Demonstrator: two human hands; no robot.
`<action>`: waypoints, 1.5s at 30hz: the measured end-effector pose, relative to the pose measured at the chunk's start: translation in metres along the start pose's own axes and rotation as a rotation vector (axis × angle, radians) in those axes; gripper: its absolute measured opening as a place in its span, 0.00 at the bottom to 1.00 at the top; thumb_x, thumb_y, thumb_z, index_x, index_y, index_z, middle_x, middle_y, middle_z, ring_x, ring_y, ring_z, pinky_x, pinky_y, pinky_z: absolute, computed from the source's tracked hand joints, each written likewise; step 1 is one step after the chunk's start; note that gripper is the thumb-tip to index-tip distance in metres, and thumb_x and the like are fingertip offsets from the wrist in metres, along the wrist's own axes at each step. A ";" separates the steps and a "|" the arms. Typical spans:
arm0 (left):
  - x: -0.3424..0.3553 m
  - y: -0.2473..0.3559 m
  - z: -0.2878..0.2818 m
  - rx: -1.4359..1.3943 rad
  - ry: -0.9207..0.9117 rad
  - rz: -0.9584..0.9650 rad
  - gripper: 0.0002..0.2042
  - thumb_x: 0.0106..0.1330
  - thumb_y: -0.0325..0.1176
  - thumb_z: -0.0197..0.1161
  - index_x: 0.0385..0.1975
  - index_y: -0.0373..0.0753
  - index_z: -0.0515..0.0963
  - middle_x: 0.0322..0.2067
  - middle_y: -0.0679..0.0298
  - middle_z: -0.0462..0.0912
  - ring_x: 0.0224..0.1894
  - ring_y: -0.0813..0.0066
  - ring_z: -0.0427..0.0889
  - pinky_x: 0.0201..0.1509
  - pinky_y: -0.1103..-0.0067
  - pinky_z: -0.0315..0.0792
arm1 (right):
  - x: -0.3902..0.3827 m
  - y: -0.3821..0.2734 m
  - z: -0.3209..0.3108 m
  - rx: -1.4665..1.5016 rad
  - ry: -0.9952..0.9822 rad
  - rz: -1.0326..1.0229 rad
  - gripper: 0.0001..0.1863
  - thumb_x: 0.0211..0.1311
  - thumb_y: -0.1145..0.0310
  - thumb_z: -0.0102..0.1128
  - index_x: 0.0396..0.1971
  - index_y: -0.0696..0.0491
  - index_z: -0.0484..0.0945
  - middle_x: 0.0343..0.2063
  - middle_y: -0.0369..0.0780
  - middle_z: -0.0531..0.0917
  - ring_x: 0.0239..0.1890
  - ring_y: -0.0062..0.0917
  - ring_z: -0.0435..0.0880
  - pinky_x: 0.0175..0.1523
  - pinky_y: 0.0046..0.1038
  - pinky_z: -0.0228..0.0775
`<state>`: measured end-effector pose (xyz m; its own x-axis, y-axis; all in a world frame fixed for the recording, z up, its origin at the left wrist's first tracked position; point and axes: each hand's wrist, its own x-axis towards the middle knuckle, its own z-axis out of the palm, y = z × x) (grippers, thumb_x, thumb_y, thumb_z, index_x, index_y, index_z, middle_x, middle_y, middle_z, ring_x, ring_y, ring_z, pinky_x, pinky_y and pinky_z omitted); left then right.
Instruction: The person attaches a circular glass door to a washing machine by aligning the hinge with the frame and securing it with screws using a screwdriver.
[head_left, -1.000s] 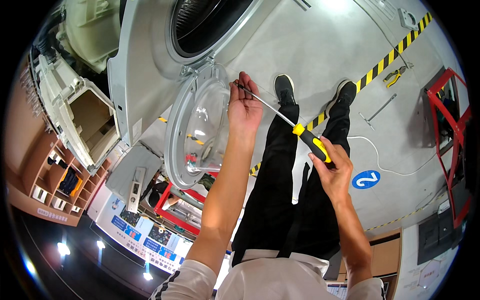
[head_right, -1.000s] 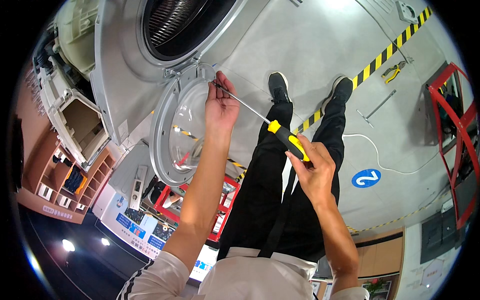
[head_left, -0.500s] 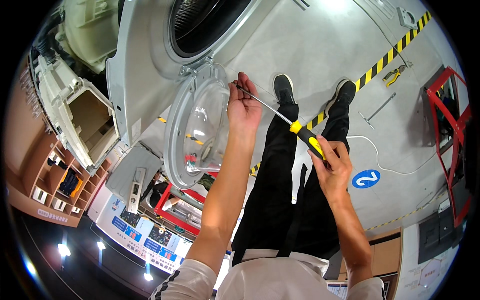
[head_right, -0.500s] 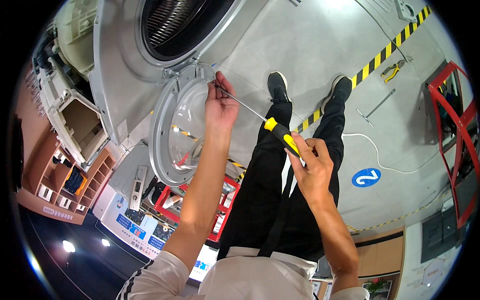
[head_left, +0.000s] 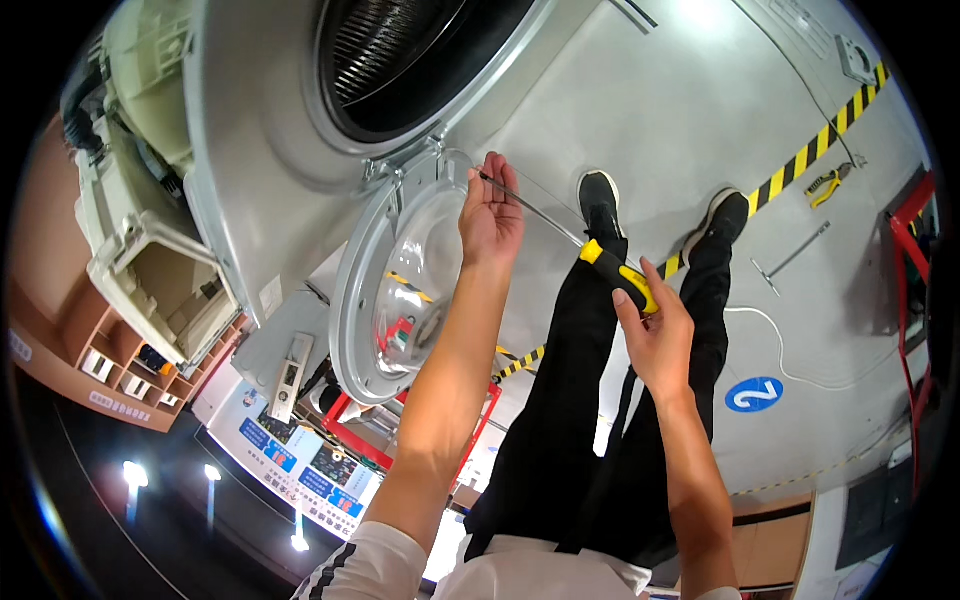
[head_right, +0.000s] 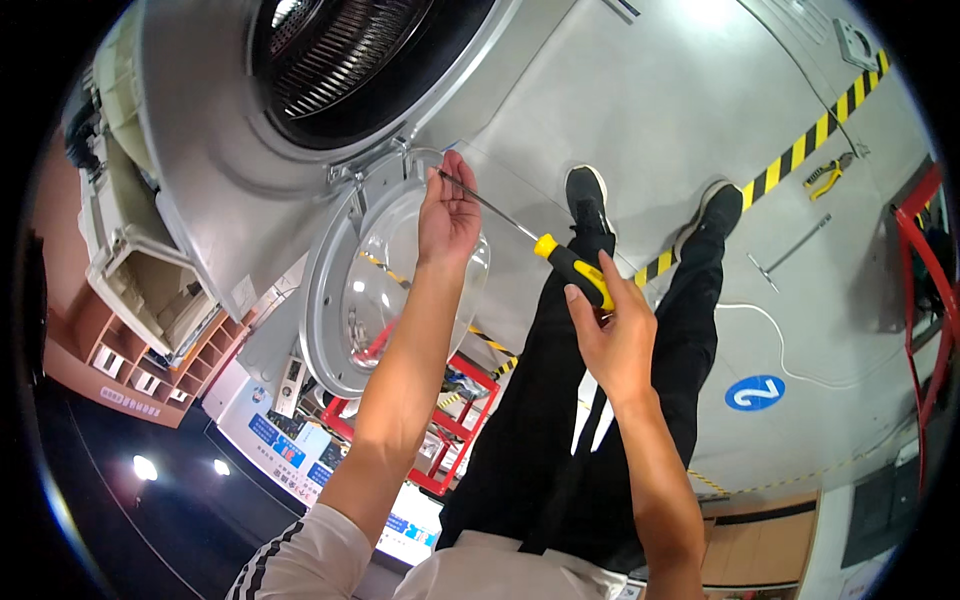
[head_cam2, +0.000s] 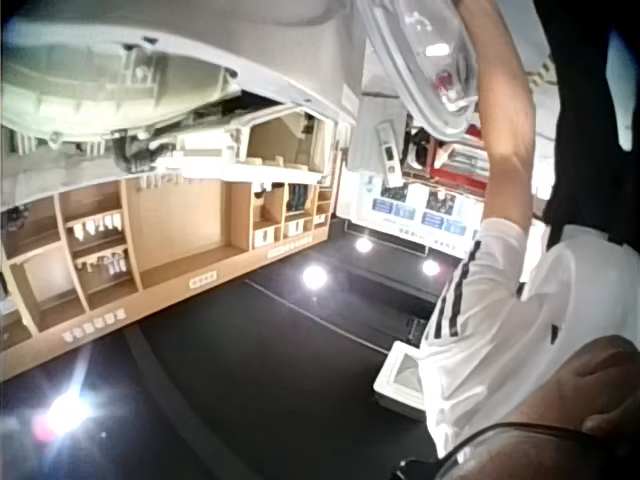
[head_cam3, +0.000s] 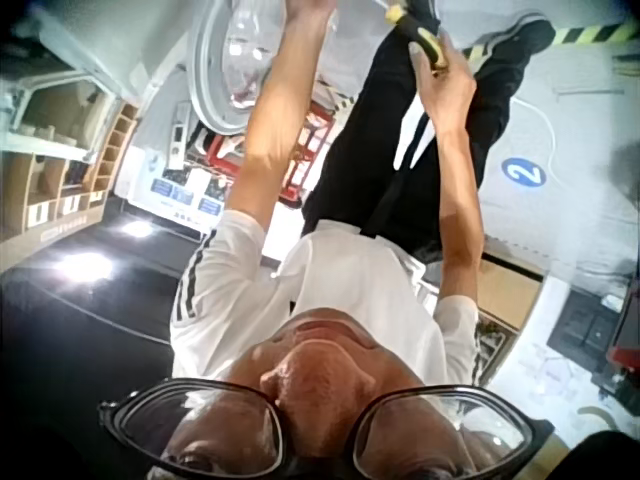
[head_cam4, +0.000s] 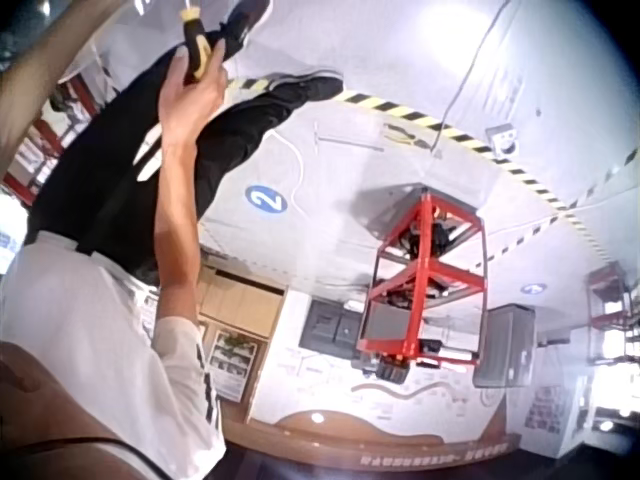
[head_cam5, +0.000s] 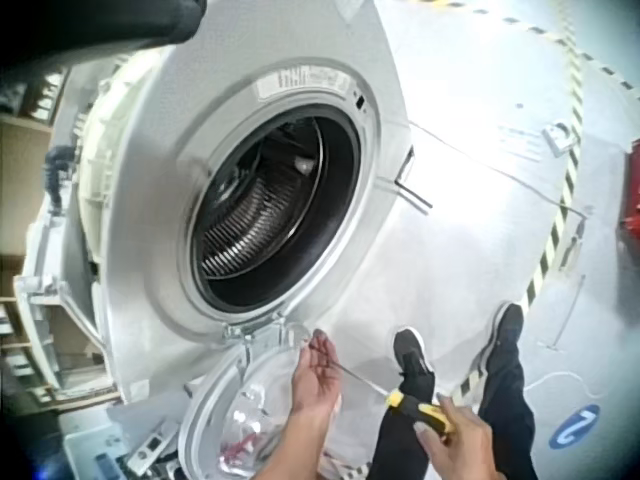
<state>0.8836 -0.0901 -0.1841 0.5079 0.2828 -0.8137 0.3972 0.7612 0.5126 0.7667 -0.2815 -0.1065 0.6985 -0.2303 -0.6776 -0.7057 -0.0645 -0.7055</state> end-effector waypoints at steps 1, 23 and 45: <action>0.007 -0.001 -0.003 0.027 0.004 0.022 0.14 0.69 0.36 0.47 0.45 0.30 0.66 0.49 0.59 0.73 0.51 0.72 0.74 0.58 0.77 0.71 | 0.007 0.003 0.002 -0.022 -0.035 -0.002 0.22 0.53 0.71 0.64 0.49 0.61 0.73 0.26 0.43 0.77 0.21 0.22 0.76 0.27 0.20 0.70; 0.062 0.004 0.003 0.030 0.134 0.178 0.09 0.67 0.35 0.52 0.36 0.34 0.73 0.37 0.63 0.79 0.34 0.77 0.77 0.42 0.80 0.76 | 0.088 0.063 0.037 0.136 -0.251 -0.201 0.20 0.50 0.80 0.62 0.46 0.54 0.76 0.39 0.41 0.78 0.30 0.23 0.78 0.32 0.19 0.72; 0.069 0.013 0.021 0.081 0.275 0.202 0.12 0.70 0.36 0.45 0.39 0.34 0.73 0.33 0.65 0.80 0.32 0.77 0.78 0.39 0.78 0.75 | 0.106 0.062 0.050 0.095 -0.221 -0.306 0.21 0.49 0.81 0.62 0.46 0.54 0.76 0.39 0.42 0.78 0.26 0.25 0.79 0.32 0.22 0.72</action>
<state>0.9401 -0.0731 -0.2279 0.3616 0.5779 -0.7317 0.3748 0.6285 0.6816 0.8031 -0.2609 -0.2320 0.8911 0.0012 -0.4538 -0.4538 -0.0053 -0.8911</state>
